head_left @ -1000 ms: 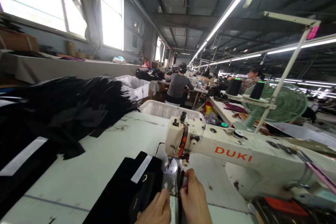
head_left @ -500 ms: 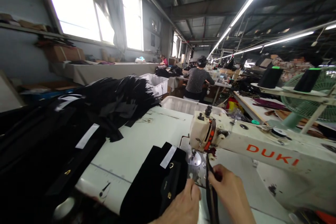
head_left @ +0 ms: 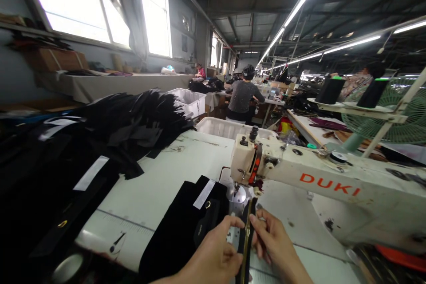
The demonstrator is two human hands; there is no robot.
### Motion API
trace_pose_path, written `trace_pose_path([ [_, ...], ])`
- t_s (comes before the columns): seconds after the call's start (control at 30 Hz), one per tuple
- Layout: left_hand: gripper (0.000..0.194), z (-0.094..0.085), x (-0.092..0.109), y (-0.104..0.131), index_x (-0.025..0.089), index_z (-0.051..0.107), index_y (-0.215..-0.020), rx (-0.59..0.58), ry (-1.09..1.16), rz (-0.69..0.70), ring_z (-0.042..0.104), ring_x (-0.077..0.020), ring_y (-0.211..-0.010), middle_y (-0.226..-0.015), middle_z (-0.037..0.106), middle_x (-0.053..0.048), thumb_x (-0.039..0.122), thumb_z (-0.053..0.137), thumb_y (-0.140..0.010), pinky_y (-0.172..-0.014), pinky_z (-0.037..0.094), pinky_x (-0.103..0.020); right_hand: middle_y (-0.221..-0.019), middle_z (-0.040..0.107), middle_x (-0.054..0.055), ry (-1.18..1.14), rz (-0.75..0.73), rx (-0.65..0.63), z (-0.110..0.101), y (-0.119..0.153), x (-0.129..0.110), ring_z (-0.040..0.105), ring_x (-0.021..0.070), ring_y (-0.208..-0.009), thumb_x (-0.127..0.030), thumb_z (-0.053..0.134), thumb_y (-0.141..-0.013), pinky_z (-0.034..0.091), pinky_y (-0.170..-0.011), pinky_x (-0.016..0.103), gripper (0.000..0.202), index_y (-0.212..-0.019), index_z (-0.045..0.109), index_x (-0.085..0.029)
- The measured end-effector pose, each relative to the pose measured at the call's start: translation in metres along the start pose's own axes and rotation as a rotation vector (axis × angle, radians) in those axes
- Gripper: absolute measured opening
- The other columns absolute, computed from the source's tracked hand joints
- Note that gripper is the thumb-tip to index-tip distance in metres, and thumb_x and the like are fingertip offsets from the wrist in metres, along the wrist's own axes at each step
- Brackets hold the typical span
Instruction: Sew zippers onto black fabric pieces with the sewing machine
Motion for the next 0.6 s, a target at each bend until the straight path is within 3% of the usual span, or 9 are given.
trace_pose_path([
  [0.13,0.046,-0.003,-0.028,-0.019,0.020,0.050,-0.104,0.055,0.226,-0.138,0.063,-0.0143,-0.072,-0.104,0.056,-0.004,0.023,0.067,-0.062,-0.061,0.047,-0.024,-0.048,0.054,-0.001,0.177,-0.080,0.046,-0.008,-0.008,0.006,0.054,0.0180,-0.039,-0.056,0.048,-0.088,0.041,-0.041,0.026,0.036,-0.074,0.050,-0.023],
  [0.2,0.047,-0.003,-0.037,-0.025,0.020,0.050,-0.104,0.086,0.239,-0.170,0.063,-0.0172,-0.081,-0.098,0.055,-0.004,0.025,0.063,-0.060,-0.062,0.045,-0.023,-0.071,0.065,0.004,0.272,-0.162,0.124,-0.018,-0.011,0.007,0.065,0.0231,-0.062,-0.040,0.057,-0.084,0.052,-0.058,0.032,0.020,-0.091,0.058,-0.022],
  [0.3,0.047,-0.004,-0.035,-0.021,0.019,0.051,-0.105,0.072,0.233,-0.188,0.063,-0.0175,-0.083,-0.096,0.055,-0.003,0.026,0.064,-0.061,-0.064,0.045,-0.023,-0.112,0.064,0.010,0.461,-0.474,0.151,-0.026,-0.013,0.000,0.066,0.0253,-0.098,-0.024,0.055,-0.085,0.055,-0.084,0.038,0.031,-0.116,0.061,-0.024],
  [0.37,0.047,-0.007,-0.022,-0.012,0.019,0.053,-0.106,0.018,0.212,-0.192,0.061,-0.0129,-0.073,-0.101,0.057,-0.003,0.025,0.069,-0.062,-0.062,0.044,-0.021,-0.112,0.065,0.007,0.553,-0.665,0.113,-0.023,-0.013,-0.002,0.064,0.0220,-0.104,-0.018,0.049,-0.091,0.055,-0.090,0.035,0.027,-0.111,0.066,-0.027],
  [0.43,0.042,-0.015,0.000,-0.004,0.020,0.057,-0.107,-0.076,-0.017,-0.164,0.056,-0.0084,-0.060,-0.101,0.062,-0.002,0.023,0.072,-0.068,-0.057,0.042,-0.020,-0.107,0.067,0.005,0.574,-0.741,0.074,-0.017,-0.015,-0.002,0.065,0.0199,-0.103,-0.017,0.047,-0.095,0.055,-0.090,0.030,0.027,-0.108,0.068,-0.027],
  [0.5,0.028,-0.034,0.026,-0.005,0.021,0.062,-0.108,-0.074,-0.492,-0.054,0.058,-0.0106,-0.057,-0.091,0.066,0.000,0.023,0.067,-0.080,-0.058,0.045,-0.022,-0.113,0.066,0.006,0.628,-0.818,0.067,-0.008,-0.013,-0.003,0.063,0.0203,-0.108,-0.018,0.045,-0.097,0.055,-0.092,0.030,0.030,-0.117,0.066,-0.025],
  [0.53,0.021,-0.046,0.040,-0.009,0.021,0.064,-0.108,0.002,-0.737,0.031,0.063,-0.0147,-0.066,-0.090,0.067,-0.001,0.023,0.061,-0.087,-0.066,0.049,-0.025,-0.116,0.066,0.007,0.665,-0.847,0.084,-0.003,-0.012,-0.004,0.062,0.0208,-0.110,-0.018,0.043,-0.099,0.055,-0.092,0.031,0.031,-0.121,0.064,-0.024],
  [0.6,0.025,-0.069,0.059,-0.024,0.020,0.062,-0.114,0.136,-0.969,0.146,0.061,-0.0252,-0.105,-0.114,0.065,-0.008,0.016,0.057,-0.090,-0.095,0.045,-0.038,-0.121,0.063,0.009,0.739,-0.865,0.140,0.004,-0.009,-0.006,0.061,0.0216,-0.112,-0.020,0.038,-0.101,0.055,-0.093,0.033,0.034,-0.125,0.061,-0.022],
])
Point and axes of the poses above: each hand's wrist, its own y-axis away from the middle knuckle, its own z-axis out of the palm, x = y × z, the point moved 5 cm from there along -y, towards the middle knuckle
